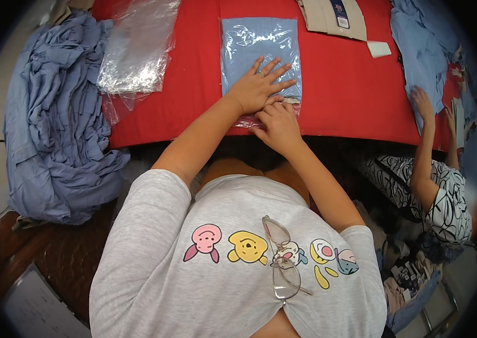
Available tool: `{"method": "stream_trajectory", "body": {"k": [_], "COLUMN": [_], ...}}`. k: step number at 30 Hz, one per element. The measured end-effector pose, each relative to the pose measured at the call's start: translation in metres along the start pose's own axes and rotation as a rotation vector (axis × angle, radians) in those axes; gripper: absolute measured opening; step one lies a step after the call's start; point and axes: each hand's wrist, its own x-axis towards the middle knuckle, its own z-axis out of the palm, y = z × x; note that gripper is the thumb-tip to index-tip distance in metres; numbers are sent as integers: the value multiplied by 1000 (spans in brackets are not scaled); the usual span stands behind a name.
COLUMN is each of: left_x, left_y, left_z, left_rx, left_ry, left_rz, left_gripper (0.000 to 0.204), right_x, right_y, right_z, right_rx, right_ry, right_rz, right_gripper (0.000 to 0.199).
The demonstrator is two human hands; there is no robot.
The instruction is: The person places folded shirts into plastic bags, smooths the bags to remove air, and seals them on a red surface.
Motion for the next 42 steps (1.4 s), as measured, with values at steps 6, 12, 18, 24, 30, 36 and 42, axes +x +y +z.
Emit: {"method": "stream_trajectory", "body": {"k": [6, 12, 18, 24, 30, 36, 42], "left_x": [2, 0, 2, 2, -73, -173, -158], "left_y": [1, 3, 4, 4, -1, 12, 36], "left_z": [6, -2, -8, -5, -60, -52, -32], "left_rx": [-56, -8, -18, -53, -447, -280, -246], "left_ry": [9, 10, -6, 7, -37, -327, 42], "left_rz": [-9, -28, -25, -4, -4, 33, -107], "left_gripper": [66, 63, 65, 67, 101, 99, 59], "right_x": [0, -30, -40, -30, -54, -85, -60], "right_y": [-12, -3, -2, -6, 1, 61, 87], "right_z": [23, 13, 0, 21, -25, -61, -79], "right_rx": [-2, 51, 83, -57, -137, -309, -275], "right_ry": [29, -121, -30, -75, -125, -208, -416], "right_rz": [1, -350, -154, -313, -223, -169, -194], "right_gripper": [19, 19, 24, 34, 51, 71, 87]}}
